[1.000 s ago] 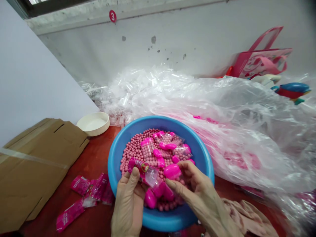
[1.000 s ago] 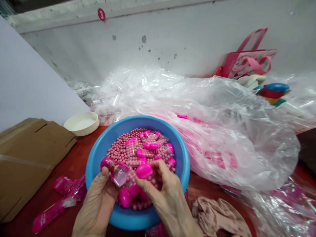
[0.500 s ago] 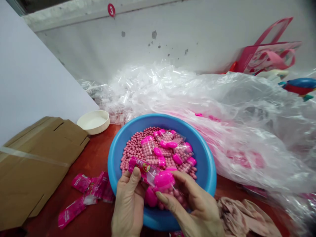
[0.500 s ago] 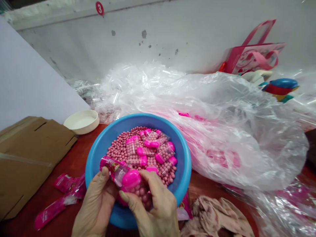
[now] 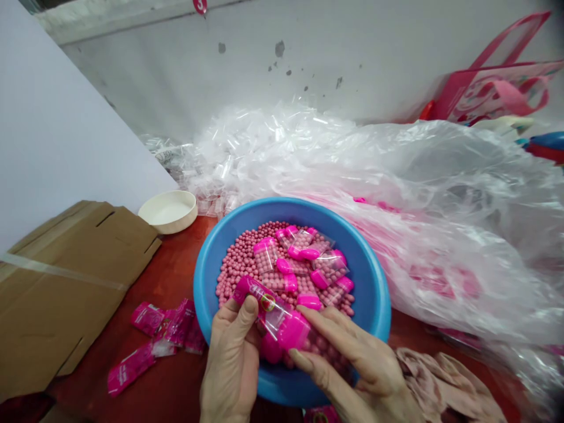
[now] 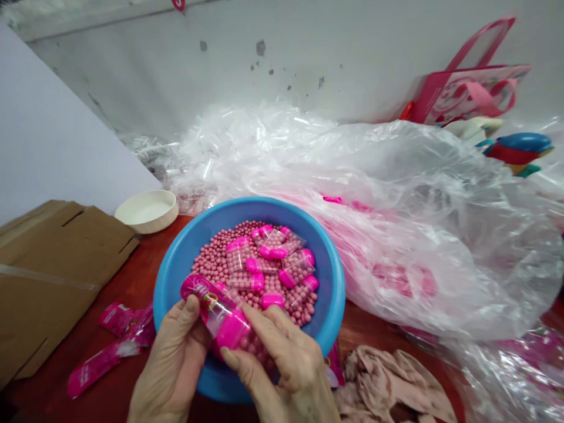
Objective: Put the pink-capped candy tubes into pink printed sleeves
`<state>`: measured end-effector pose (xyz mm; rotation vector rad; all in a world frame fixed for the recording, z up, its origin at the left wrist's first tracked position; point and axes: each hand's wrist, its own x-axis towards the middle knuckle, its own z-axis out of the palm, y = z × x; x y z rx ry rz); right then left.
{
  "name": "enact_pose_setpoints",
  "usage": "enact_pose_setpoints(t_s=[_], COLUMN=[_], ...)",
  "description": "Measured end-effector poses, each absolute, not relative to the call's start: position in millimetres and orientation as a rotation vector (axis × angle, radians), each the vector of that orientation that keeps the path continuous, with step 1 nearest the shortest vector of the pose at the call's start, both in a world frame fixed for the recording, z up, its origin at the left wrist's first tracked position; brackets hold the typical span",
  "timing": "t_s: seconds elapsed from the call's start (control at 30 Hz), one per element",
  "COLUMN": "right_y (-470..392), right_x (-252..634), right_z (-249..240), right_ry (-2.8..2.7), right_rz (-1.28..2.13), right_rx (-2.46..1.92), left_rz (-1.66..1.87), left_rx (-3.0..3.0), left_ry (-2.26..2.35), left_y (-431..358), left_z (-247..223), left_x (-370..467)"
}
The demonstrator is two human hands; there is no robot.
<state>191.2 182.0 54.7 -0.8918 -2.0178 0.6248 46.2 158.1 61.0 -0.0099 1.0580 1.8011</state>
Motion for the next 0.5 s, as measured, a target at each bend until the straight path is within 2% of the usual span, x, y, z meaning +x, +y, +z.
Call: enact_pose_setpoints(t_s=[0.13, 0.43, 0.5], right_y=[181.9, 173.5, 170.4], right_x=[190.9, 186.9, 188.0], right_z=[49.1, 57.0, 53.2], right_ry=[-1.978, -1.702, -1.644], right_rz=[0.602, 1.095, 1.071], right_rx=[-0.968, -1.048, -1.009], left_rz=[1.799, 1.809, 1.804], left_rx=[0.004, -0.051, -0.045], left_ry=[1.053, 1.096, 1.091], left_y=[156.9, 157.0, 156.7], left_z=[59.5, 59.1, 58.5], left_x=[45.5, 46.6, 46.7])
